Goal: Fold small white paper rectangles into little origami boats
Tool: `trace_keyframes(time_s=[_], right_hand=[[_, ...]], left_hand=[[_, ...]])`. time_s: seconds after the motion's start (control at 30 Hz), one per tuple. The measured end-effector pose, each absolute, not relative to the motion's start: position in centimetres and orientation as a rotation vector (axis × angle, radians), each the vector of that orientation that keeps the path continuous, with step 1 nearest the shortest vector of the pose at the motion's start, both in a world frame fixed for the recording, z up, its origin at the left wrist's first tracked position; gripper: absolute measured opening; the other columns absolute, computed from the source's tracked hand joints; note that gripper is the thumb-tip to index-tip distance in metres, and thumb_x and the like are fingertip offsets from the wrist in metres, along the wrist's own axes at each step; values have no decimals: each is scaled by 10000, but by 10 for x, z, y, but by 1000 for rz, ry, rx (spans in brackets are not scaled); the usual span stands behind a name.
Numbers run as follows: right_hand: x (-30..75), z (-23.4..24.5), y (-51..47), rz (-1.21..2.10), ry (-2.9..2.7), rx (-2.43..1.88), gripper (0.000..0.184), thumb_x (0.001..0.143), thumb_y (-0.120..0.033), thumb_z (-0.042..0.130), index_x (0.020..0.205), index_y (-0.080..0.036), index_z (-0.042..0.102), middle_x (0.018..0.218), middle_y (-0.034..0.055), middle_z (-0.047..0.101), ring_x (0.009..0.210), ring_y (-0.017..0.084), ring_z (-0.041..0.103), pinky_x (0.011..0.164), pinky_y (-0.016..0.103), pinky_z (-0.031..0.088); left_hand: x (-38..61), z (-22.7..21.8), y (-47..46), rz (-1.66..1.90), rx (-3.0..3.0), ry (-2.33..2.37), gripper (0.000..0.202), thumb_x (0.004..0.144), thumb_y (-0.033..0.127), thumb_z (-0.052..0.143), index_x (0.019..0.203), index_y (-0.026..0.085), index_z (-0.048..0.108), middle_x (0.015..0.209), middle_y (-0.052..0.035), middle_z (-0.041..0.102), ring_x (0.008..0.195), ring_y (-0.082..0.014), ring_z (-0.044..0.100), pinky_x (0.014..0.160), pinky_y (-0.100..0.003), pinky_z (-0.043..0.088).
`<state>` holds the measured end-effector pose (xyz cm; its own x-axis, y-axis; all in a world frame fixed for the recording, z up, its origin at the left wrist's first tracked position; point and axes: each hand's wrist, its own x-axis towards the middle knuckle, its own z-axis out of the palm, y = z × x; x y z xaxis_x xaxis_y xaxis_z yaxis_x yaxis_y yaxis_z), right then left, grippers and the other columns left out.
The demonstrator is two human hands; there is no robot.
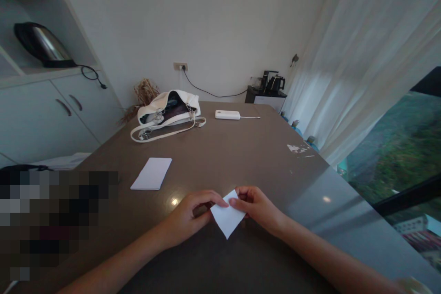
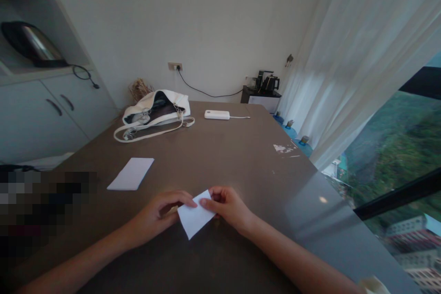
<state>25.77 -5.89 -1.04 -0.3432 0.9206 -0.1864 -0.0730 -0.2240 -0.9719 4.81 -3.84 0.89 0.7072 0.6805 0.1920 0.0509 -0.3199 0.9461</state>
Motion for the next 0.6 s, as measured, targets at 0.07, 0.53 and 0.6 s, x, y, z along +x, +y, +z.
trace_keyframes(time_s=[0.07,0.53,0.6], right_hand=[[257,-12,-60,1646,-1275,-1089,364,666,-458,744,748,-129,613,644,-4,608,528,74,525,489,192,372],[245,-12,-73,1386,-1446,-1109,379,706,-509,690,634,-142,630,574,-15,570,523,91,487,519,215,386],[245,-10,-73,1335,-1463,-1112,420,770,-537,608,632,-141,635,551,-19,545,516,89,469,502,211,363]], left_hand=[[48,10,-38,683,1870,560,168,875,250,547,960,194,680,923,-57,641,867,-173,599,776,-267,423],[62,-8,-43,684,1294,788,301,642,344,778,735,143,574,723,-3,615,673,-128,582,653,-245,459],[62,-7,-43,699,1268,818,303,628,312,788,731,140,561,699,11,607,643,-112,574,630,-227,457]])
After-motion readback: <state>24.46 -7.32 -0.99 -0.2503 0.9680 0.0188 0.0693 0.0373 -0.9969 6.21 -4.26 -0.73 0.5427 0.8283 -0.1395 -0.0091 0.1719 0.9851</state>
